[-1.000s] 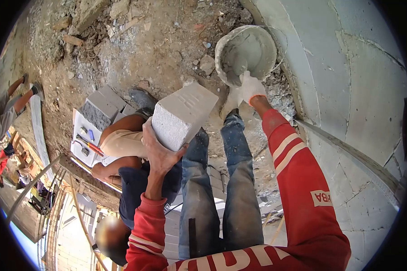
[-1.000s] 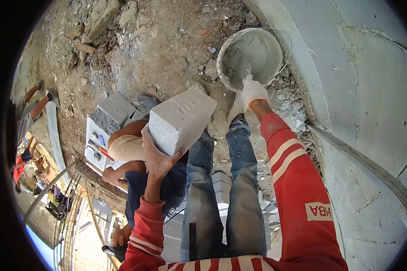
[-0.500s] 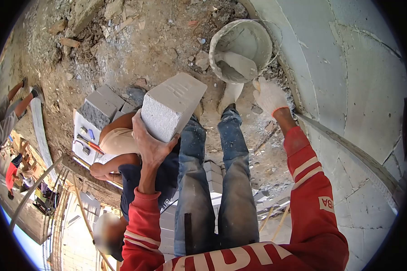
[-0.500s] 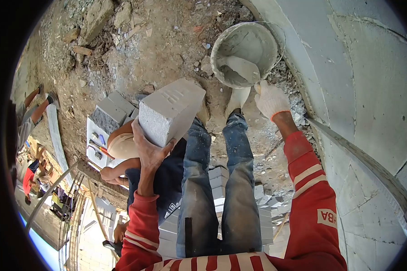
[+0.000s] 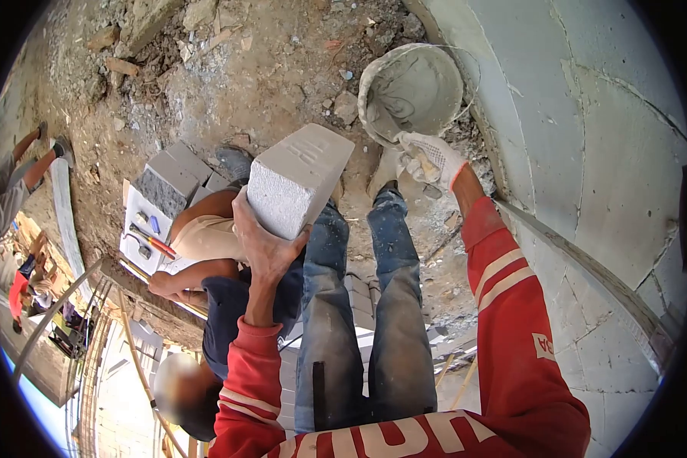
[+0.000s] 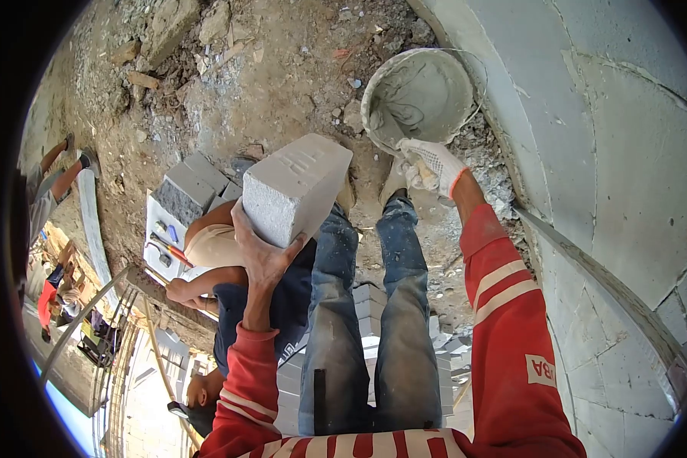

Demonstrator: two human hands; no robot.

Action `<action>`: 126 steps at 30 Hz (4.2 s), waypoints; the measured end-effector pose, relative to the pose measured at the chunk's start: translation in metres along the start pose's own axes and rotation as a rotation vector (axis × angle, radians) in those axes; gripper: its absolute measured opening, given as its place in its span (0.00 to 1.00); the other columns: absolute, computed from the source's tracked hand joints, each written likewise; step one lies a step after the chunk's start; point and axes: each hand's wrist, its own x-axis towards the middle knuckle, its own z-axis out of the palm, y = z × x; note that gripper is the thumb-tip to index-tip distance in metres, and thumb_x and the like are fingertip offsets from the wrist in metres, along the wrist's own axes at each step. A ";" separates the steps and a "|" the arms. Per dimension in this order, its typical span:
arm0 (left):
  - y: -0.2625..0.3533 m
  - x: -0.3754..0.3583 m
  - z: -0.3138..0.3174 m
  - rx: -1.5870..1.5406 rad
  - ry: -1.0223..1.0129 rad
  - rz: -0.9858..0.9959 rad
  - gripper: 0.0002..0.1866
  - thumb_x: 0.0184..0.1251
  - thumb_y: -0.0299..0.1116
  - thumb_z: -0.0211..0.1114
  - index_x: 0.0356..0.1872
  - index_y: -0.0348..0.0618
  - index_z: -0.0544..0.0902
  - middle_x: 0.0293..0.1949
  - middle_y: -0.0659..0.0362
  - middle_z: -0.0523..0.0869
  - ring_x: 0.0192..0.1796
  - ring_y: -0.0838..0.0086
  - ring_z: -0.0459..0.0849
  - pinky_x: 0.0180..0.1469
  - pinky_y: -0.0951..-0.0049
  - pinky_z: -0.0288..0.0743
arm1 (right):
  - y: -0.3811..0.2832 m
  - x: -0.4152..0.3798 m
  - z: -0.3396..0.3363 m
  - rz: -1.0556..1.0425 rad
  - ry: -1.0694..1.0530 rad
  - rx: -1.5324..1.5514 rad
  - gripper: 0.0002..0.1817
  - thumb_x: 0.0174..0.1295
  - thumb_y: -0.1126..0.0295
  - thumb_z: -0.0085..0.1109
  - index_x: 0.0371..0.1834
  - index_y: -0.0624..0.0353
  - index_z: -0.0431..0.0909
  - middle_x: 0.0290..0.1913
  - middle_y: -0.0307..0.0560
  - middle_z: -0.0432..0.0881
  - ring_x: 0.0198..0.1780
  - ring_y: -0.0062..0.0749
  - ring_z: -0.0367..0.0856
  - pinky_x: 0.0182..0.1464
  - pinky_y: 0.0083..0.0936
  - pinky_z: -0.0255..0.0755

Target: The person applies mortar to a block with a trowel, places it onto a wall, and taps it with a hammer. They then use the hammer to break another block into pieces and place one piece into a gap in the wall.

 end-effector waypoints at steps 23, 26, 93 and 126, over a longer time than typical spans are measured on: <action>0.016 0.009 0.003 -0.039 -0.013 -0.083 0.56 0.31 0.38 0.83 0.68 0.34 0.63 0.56 0.45 0.74 0.59 0.50 0.75 0.63 0.52 0.68 | 0.180 -0.110 -0.067 -0.521 0.810 -1.345 0.32 0.66 0.64 0.58 0.71 0.63 0.62 0.53 0.61 0.77 0.50 0.61 0.78 0.52 0.44 0.76; 0.007 0.007 0.011 -0.075 -0.008 -0.078 0.57 0.30 0.39 0.83 0.68 0.35 0.63 0.56 0.46 0.74 0.58 0.51 0.76 0.62 0.52 0.68 | 0.130 -0.077 -0.053 -0.495 0.675 -1.108 0.25 0.69 0.63 0.56 0.66 0.63 0.72 0.49 0.51 0.82 0.48 0.47 0.79 0.52 0.37 0.73; 0.095 0.062 0.007 -0.232 -0.093 0.548 0.54 0.29 0.37 0.84 0.65 0.31 0.66 0.52 0.41 0.74 0.53 0.44 0.76 0.59 0.52 0.69 | 0.176 -0.148 0.007 -1.544 1.064 -1.328 0.31 0.56 0.71 0.75 0.62 0.57 0.72 0.55 0.64 0.80 0.35 0.53 0.87 0.32 0.36 0.81; 0.120 0.033 0.005 -0.245 -0.042 0.429 0.54 0.28 0.35 0.82 0.65 0.36 0.66 0.55 0.46 0.74 0.58 0.52 0.74 0.64 0.56 0.66 | 0.094 -0.187 0.077 -1.317 1.001 -1.239 0.29 0.57 0.74 0.70 0.62 0.62 0.72 0.53 0.61 0.81 0.44 0.55 0.86 0.42 0.39 0.81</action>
